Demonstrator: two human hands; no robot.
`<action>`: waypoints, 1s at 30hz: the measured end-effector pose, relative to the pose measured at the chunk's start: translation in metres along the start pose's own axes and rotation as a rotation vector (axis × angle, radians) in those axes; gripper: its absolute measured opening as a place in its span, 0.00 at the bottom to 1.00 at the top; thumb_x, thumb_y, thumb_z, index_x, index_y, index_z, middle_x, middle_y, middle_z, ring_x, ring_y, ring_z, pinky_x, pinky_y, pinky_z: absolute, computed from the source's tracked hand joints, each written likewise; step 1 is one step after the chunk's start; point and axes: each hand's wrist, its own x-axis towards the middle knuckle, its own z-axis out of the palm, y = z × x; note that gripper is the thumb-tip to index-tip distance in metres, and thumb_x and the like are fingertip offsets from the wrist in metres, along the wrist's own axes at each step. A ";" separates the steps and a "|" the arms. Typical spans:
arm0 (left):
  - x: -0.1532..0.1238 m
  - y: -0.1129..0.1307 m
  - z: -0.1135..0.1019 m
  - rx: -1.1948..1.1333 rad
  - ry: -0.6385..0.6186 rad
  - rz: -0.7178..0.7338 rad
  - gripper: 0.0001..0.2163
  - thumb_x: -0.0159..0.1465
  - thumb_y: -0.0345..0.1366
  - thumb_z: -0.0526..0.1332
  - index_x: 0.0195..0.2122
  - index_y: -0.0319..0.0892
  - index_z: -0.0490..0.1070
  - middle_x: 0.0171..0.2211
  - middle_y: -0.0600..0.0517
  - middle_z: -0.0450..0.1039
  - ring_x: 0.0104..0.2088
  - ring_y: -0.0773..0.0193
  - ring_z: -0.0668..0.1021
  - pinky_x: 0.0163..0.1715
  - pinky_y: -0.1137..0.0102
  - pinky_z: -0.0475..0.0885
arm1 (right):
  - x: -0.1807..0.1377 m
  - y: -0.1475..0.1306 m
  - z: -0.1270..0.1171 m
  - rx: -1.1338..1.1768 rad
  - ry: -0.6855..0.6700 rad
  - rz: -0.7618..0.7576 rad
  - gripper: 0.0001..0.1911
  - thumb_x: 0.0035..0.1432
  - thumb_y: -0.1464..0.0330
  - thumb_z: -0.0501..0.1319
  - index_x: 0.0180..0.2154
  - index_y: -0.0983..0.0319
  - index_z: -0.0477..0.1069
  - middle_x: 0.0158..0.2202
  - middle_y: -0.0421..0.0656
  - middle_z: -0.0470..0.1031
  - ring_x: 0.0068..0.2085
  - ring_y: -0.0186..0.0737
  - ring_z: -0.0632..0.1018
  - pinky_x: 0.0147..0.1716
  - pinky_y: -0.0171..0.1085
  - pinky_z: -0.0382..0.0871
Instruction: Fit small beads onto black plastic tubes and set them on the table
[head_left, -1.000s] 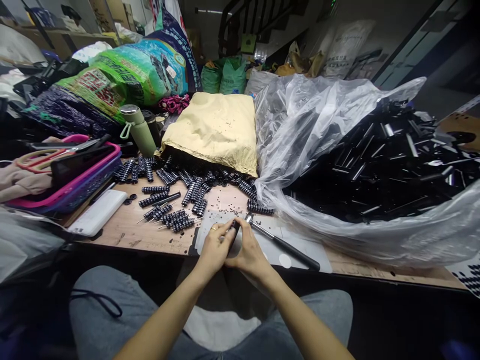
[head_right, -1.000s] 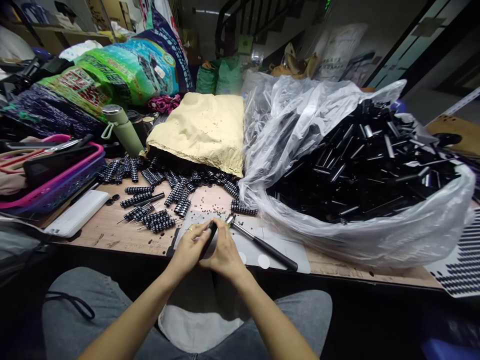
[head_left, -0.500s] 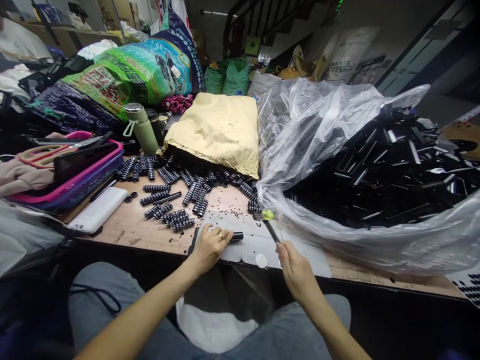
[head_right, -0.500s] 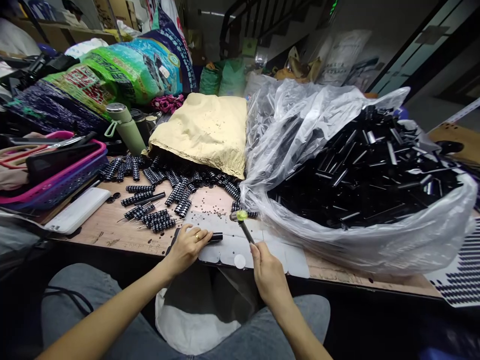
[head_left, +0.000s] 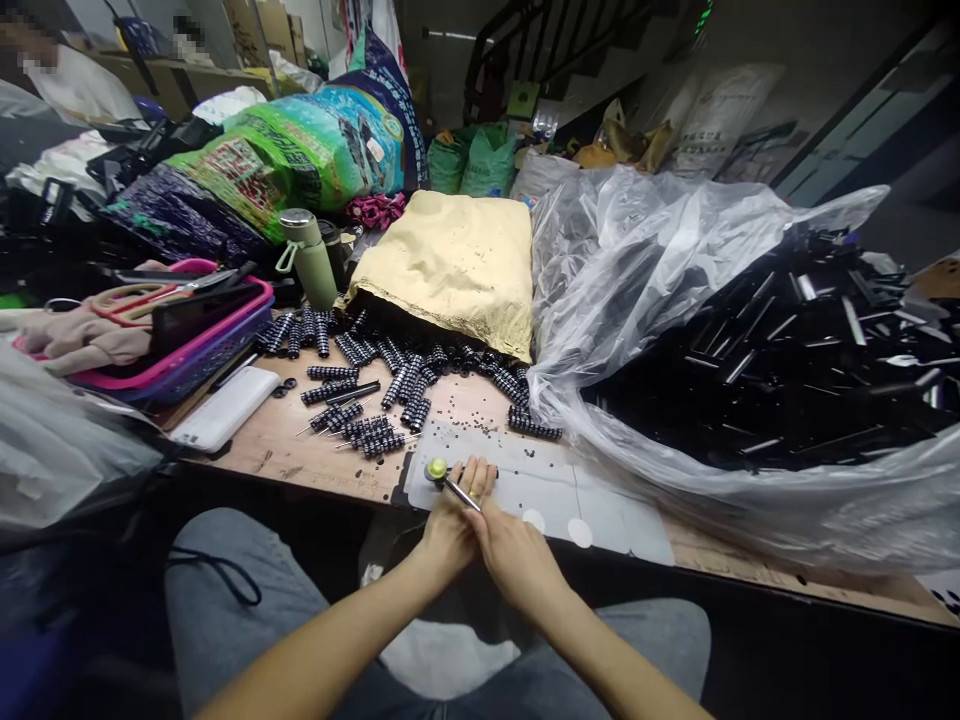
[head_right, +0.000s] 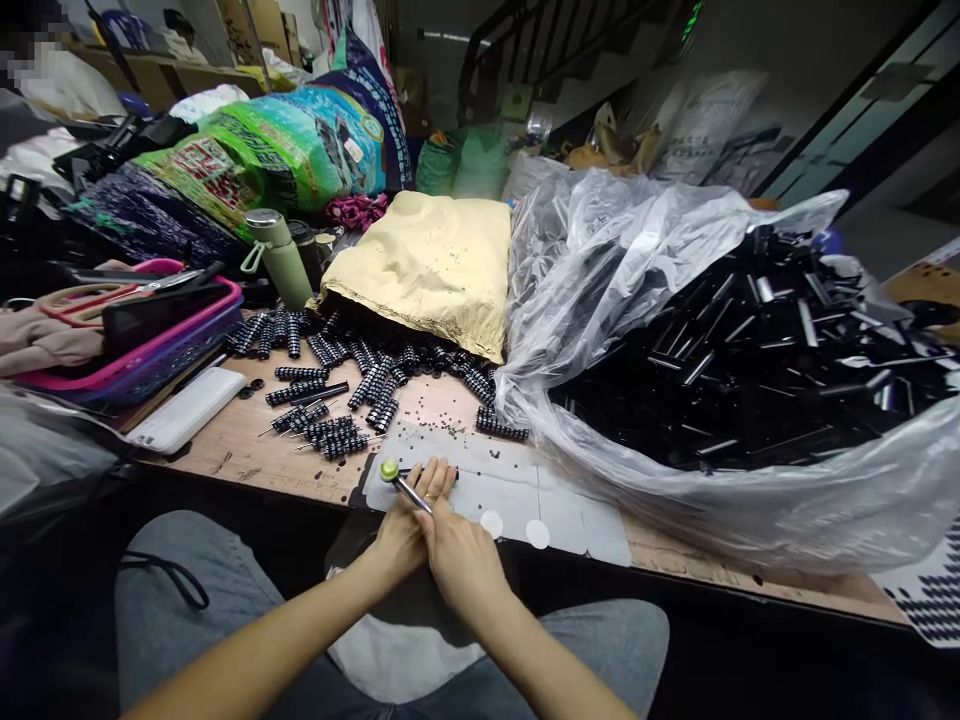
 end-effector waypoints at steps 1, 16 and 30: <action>0.001 -0.002 0.001 -0.006 0.017 0.004 0.22 0.62 0.34 0.46 0.57 0.31 0.54 0.56 0.39 0.58 0.57 0.53 0.60 0.54 0.58 0.54 | 0.001 0.001 0.002 -0.026 -0.044 0.006 0.18 0.63 0.61 0.39 0.34 0.60 0.64 0.24 0.43 0.73 0.24 0.41 0.74 0.21 0.34 0.54; 0.083 -0.091 -0.053 -0.072 -0.132 -0.643 0.19 0.61 0.25 0.43 0.51 0.35 0.63 0.41 0.37 0.67 0.40 0.54 0.71 0.34 0.65 0.67 | -0.001 0.094 0.015 -0.328 0.224 0.264 0.18 0.62 0.57 0.44 0.28 0.60 0.62 0.26 0.43 0.70 0.28 0.40 0.72 0.23 0.34 0.53; 0.103 -0.125 -0.048 -0.293 -0.107 -0.516 0.18 0.62 0.29 0.48 0.53 0.34 0.61 0.46 0.38 0.66 0.42 0.56 0.73 0.42 0.62 0.67 | 0.105 0.209 -0.091 -0.127 0.537 0.507 0.11 0.53 0.66 0.56 0.36 0.68 0.66 0.34 0.55 0.68 0.43 0.51 0.68 0.36 0.43 0.58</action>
